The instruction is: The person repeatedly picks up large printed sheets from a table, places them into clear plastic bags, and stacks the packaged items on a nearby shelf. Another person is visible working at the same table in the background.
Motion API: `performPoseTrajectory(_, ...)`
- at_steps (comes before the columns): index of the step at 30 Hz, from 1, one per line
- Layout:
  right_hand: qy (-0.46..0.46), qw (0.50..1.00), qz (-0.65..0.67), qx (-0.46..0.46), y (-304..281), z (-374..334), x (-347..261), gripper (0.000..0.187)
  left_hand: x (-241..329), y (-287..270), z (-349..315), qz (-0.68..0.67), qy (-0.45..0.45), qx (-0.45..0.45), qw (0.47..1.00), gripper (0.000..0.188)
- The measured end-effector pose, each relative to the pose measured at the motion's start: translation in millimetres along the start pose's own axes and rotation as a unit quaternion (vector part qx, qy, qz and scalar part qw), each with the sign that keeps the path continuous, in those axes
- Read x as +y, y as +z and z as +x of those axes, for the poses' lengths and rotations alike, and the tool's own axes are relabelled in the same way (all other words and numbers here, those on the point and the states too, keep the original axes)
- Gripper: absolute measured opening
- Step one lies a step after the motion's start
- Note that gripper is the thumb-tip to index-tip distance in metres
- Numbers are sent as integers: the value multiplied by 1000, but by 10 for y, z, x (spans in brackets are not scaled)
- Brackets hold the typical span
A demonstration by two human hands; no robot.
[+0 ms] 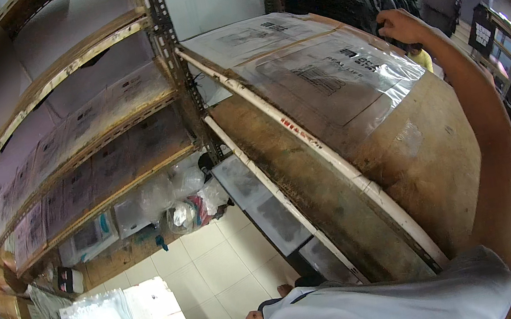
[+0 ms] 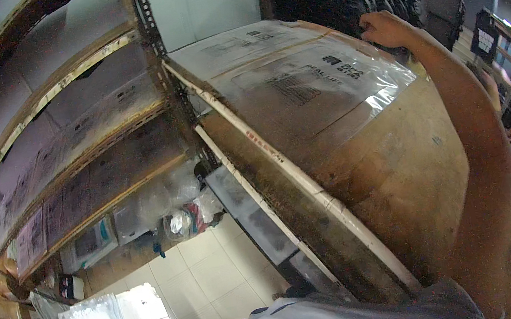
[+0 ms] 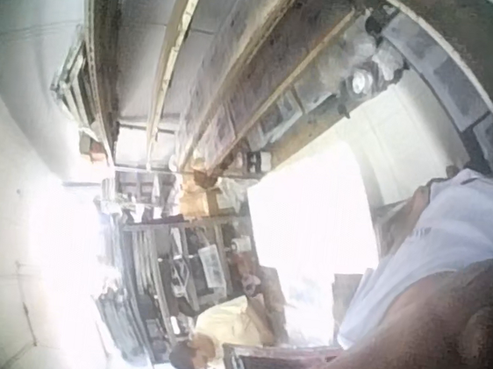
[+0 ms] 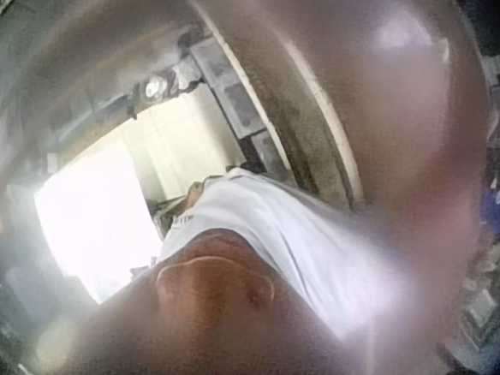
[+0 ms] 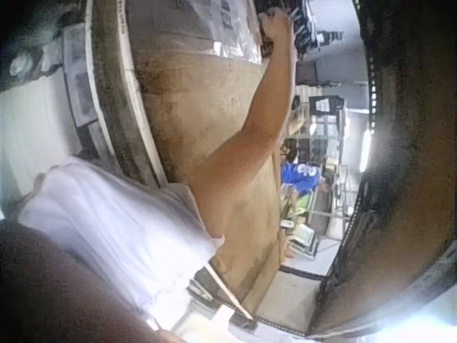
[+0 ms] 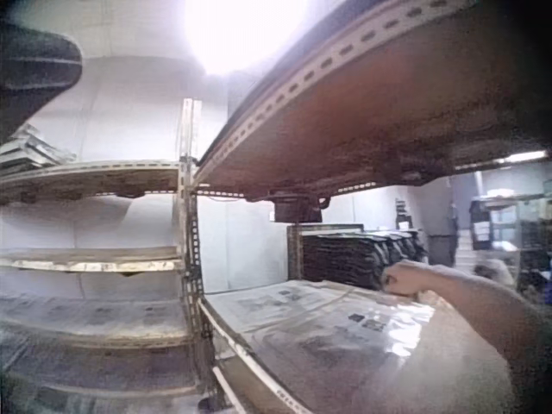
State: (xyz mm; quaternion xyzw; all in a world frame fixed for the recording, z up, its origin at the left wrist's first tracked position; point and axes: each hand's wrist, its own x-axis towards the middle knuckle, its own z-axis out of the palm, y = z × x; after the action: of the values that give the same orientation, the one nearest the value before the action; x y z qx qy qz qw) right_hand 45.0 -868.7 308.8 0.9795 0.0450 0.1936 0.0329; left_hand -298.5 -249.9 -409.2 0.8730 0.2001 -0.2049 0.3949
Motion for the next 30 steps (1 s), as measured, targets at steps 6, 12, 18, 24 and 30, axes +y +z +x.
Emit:
performPoseTrajectory(6,-130,991,34,-10,-474,-803,-1234,26,343,-162,-214,-49,34,17,998,31)
performPoseTrajectory(12,-239,967,89,-29,-502,-1622,-2310,20,616,-443,-576,-127,90,89,984,30)
performPoseTrajectory(18,-120,979,165,-27,-366,-2334,-2196,13,1006,-922,-1031,-188,155,127,961,27)
performPoseTrajectory(24,-35,992,112,45,275,-2369,-1428,22,1031,-1453,-1783,-214,218,284,909,17)
performPoseTrajectory(30,-128,977,146,93,281,-2293,-1588,27,797,-1909,-2511,-146,169,466,856,12)
